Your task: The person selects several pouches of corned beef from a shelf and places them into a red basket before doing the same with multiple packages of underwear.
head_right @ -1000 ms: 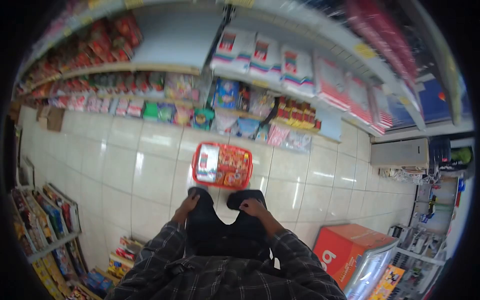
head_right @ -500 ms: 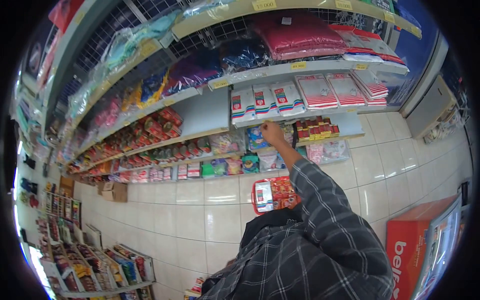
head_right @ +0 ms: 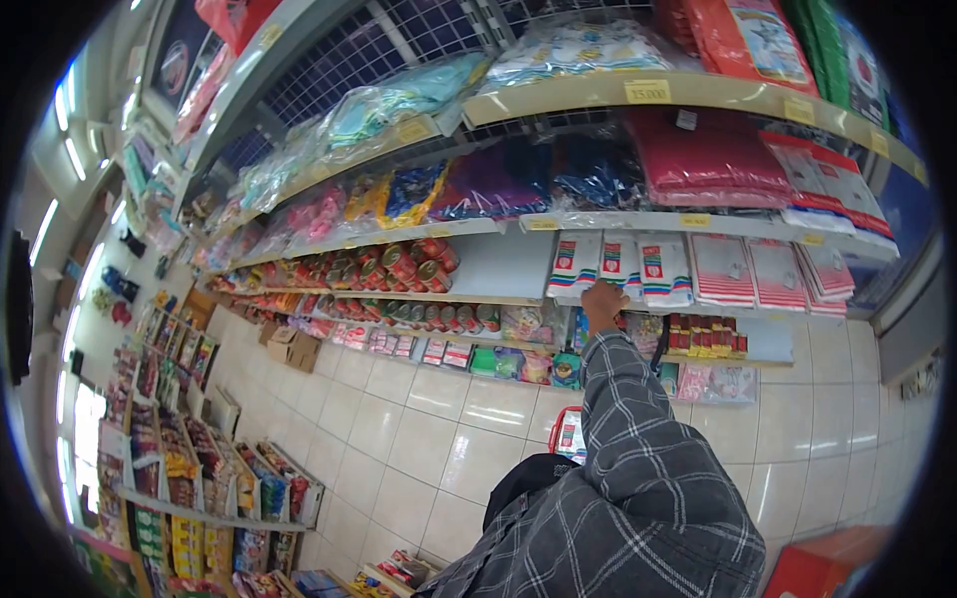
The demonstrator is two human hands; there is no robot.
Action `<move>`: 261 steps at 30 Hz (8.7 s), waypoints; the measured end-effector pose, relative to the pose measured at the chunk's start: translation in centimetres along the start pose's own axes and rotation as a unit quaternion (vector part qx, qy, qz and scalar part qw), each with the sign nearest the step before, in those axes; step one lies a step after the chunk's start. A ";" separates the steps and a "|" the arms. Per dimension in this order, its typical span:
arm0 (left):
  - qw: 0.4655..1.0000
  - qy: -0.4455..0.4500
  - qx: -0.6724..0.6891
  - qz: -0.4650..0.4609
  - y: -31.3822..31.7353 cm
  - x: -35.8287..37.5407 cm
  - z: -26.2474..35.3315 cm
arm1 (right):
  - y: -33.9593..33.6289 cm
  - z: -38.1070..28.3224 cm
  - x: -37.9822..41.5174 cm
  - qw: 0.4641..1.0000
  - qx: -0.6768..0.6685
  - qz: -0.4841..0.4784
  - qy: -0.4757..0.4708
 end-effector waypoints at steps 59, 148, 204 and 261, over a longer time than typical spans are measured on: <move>0.842 0.417 0.052 -0.339 10.5 26.8 38.9 | -10.4 -4.3 33.6 0.689 -0.652 -0.246 -0.198; 0.851 0.354 0.068 -0.382 9.8 25.6 36.2 | -10.2 -2.2 36.6 0.708 -0.636 -0.280 -0.121; 0.862 0.351 0.047 -0.362 9.3 25.3 36.1 | -5.2 -1.0 35.0 0.710 -0.651 -0.264 -0.055; 0.844 -0.074 -0.520 0.108 10.9 -11.8 -5.3 | 36.6 31.4 22.0 0.867 -0.231 -0.368 0.246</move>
Point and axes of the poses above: each hand's wrist, its own x-axis away from the middle knuckle, its own y-axis out of the palm, z = x × y, the point moved 5 cm from there along -x, towards the middle knuckle, and after that the axes turned 3 degrees about x, right-handed, at the moved point
